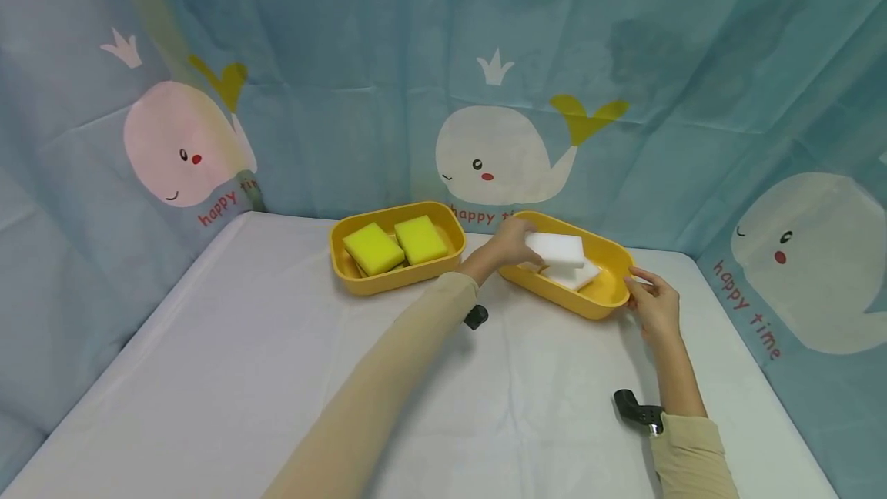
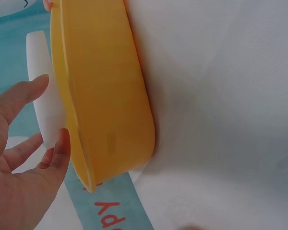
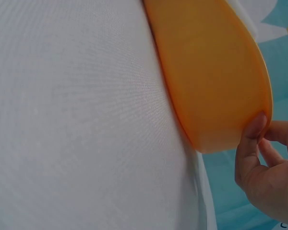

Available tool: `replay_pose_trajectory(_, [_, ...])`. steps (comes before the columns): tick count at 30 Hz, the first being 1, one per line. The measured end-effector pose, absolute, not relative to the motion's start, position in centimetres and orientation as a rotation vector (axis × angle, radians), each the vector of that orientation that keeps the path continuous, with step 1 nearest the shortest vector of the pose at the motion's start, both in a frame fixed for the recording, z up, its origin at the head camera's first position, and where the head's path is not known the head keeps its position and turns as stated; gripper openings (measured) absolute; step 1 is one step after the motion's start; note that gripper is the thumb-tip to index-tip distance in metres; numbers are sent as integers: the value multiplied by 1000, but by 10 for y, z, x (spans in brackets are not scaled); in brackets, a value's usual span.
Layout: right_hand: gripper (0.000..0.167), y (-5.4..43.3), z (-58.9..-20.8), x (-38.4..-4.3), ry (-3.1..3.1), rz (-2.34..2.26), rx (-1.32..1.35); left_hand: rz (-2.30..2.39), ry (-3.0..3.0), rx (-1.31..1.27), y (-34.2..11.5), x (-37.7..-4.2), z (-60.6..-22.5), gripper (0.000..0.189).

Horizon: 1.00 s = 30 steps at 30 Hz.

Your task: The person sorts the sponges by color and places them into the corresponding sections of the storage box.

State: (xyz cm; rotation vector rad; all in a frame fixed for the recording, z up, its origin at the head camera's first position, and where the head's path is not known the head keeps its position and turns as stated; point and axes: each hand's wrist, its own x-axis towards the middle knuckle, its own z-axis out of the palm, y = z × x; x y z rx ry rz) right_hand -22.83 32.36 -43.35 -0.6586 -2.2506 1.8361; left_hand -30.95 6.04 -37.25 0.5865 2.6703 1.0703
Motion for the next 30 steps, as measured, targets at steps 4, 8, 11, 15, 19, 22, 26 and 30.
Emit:
replay_pose_trajectory(4, [50,322,-433,-228,-2259,1828,-643,1061,2657,596,58,-311,-377,68])
replay_pose_trajectory(8, [50,321,-433,-228,-2261,1833,-642,1053,2641,614,55,-313,-380,70])
replay_pose_trajectory(11, [50,322,-433,-228,-2248,1849,-661,1045,2646,644,53,-312,-381,69])
replay_pose_trajectory(15, [50,324,-431,-228,-2265,1842,-651,1052,2650,696,51,-310,-380,68])
replay_pose_trajectory(19, [52,327,-430,-226,-2316,1815,-599,1059,2648,730,47,-307,-380,67])
replay_pose_trajectory(22, [52,329,-429,-226,-2341,1800,-578,1077,2645,725,43,-304,-379,65])
replay_pose_trajectory(26, [50,330,-430,-228,-2364,1738,-577,1137,2642,758,35,-301,-378,60])
replay_pose_trajectory(30, [48,328,-428,-230,-2372,1666,-569,1179,2657,792,27,-298,-376,56])
